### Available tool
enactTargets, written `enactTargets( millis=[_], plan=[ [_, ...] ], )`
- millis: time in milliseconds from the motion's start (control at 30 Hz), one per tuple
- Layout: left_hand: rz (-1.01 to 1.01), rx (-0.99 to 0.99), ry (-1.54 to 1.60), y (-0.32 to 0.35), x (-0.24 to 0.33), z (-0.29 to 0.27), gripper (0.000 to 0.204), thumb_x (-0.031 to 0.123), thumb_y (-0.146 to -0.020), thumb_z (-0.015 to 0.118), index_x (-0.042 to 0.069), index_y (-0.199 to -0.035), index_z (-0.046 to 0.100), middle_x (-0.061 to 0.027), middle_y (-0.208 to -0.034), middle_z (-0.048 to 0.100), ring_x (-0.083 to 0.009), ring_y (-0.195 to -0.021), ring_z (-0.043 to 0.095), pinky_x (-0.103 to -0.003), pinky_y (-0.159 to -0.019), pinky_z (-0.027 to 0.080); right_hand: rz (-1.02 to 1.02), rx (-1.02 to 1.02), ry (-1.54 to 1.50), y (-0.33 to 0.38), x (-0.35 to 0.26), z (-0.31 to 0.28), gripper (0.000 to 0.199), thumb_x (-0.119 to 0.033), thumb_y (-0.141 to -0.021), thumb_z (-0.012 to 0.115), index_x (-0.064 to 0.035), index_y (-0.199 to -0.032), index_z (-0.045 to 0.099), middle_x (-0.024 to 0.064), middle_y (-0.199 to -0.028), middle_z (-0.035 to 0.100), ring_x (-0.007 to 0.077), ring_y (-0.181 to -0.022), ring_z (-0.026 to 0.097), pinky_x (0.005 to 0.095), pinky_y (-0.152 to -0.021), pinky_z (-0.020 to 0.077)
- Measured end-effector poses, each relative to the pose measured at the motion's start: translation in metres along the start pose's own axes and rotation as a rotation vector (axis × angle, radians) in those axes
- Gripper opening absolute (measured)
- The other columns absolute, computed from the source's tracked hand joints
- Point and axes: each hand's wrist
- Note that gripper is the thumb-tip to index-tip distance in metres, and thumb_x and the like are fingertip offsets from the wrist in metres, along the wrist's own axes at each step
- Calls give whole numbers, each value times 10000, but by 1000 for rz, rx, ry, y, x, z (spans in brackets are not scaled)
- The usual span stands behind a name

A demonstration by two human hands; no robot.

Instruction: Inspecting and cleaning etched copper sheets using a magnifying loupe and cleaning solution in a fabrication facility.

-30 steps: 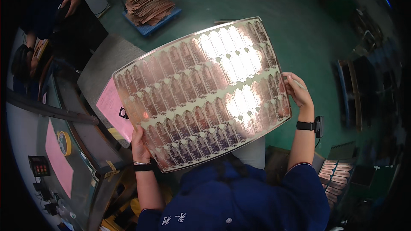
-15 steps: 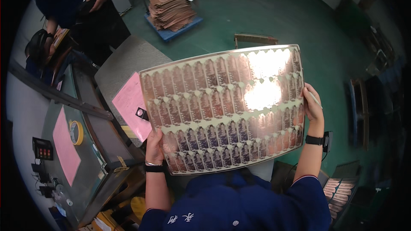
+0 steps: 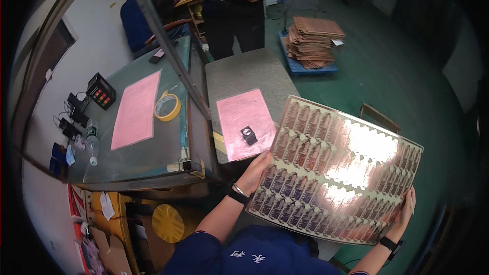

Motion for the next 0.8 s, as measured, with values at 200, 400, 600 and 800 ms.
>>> enactTargets(
  millis=[200, 400, 600, 800],
  plan=[
    [90, -68, -41, -1, 5, 3, 294, 238, -983, 371, 33, -1170, 469, -13, -1079, 542, -73, -997, 505, -237, -881, 402, -24, 48, 14, -3, 8, -4, 326, -226, -939, 495, 21, -1150, 528, -32, -709, 406, 66, -696, 401, 212, -651, 327],
    [205, -81, -137, 1, 3, 9, 254, 221, -983, 377, 33, -1096, 505, 22, -977, 548, -32, -895, 482, -205, -818, 395, -46, 145, 11, 6, -1, 1, 203, -265, -936, 501, -79, -867, 539, -58, -657, 324, 38, -599, 304, 209, -570, 247],
    [287, -1, -322, 12, 21, 18, 167, 142, -951, 460, 32, -1045, 544, 32, -949, 541, -31, -871, 462, -191, -799, 373, -223, 128, -67, 14, -36, -9, 396, -280, -940, 485, -17, -1236, 466, 39, -912, 541, 105, -856, 503, 250, -785, 393],
    [831, -117, -645, -14, 21, 19, 81, 118, -871, 577, 52, -902, 613, -135, -1258, 432, -195, -1105, 462, -298, -954, 341, -632, -125, -618, -6, -23, -29, 471, -332, -899, 508, -114, -1304, 405, 135, -1393, 344, 199, -1290, 331, 464, -1043, 329]
  ],
)
Point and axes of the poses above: each hand's wrist, its own y-axis away from the middle knuckle, its own z-axis out of the palm, x = y × z
